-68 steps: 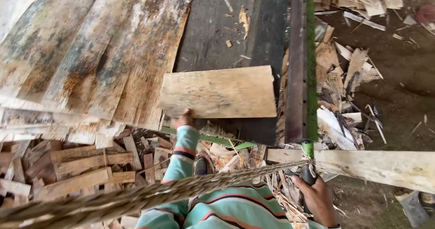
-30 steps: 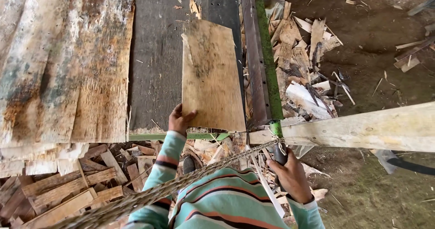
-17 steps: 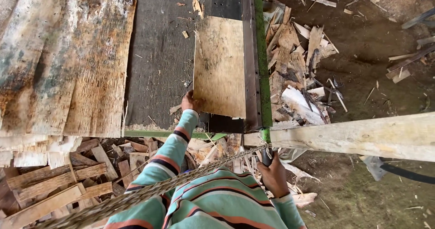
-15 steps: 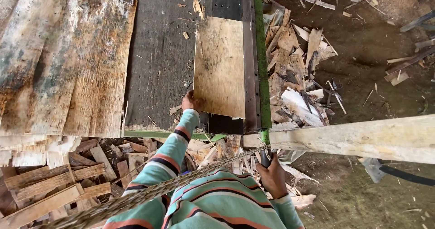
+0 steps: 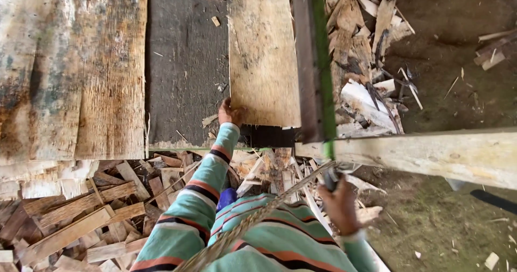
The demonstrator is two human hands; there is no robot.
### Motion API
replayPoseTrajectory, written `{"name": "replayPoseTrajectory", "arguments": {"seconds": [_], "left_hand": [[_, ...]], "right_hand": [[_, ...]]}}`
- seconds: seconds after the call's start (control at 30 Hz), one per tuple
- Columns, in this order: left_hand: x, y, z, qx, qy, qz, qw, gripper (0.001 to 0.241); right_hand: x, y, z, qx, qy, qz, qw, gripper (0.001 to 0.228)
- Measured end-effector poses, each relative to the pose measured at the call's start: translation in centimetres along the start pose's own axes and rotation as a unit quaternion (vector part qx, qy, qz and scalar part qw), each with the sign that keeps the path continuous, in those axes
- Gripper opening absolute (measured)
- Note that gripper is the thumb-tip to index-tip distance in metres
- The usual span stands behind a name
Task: Cutting and trimming thin sheets of wood or veneer using a large manual guillotine cutter.
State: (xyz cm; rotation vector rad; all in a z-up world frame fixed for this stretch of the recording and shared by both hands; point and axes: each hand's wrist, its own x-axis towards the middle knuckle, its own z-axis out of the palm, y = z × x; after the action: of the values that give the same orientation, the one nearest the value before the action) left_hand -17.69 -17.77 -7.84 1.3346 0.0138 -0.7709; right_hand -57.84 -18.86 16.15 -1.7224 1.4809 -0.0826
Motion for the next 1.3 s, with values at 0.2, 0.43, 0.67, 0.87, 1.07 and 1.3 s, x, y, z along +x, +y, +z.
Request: {"name": "replayPoseTrajectory", "arguments": {"seconds": [0.2, 0.43, 0.67, 0.87, 1.07, 1.3], "left_hand": [[2.7, -3.3, -1.2, -0.041, 0.005, 0.012, 0.999, 0.06], [3.7, -3.6, -1.7, 0.143, 0.02, 0.078, 0.986, 0.066], [-3.4, 2.0, -0.4, 0.082, 0.014, 0.067, 0.994, 0.064], [-3.0, 2.6, -3.8, 0.355, -0.025, 0.081, 0.931, 0.047], [-8.9, -2.9, -14.6, 0.035, 0.064, -0.021, 0.997, 0.065], [-12.1, -0.6, -25.2, -0.036, -0.038, -0.082, 0.995, 0.048]], "right_hand": [[7.4, 11.5, 11.2, -0.085, 0.006, -0.053, 0.995, 0.059], [3.2, 3.5, 5.0, 0.027, -0.004, 0.023, 0.999, 0.062], [2.5, 3.6, 4.2, -0.076, 0.016, -0.009, 0.997, 0.065], [1.9, 2.9, 3.4, -0.105, 0.011, -0.008, 0.994, 0.067], [2.4, 2.7, 4.1, -0.116, 0.02, -0.012, 0.993, 0.064], [2.2, 2.2, 3.7, -0.138, 0.002, -0.043, 0.99, 0.066]]}}
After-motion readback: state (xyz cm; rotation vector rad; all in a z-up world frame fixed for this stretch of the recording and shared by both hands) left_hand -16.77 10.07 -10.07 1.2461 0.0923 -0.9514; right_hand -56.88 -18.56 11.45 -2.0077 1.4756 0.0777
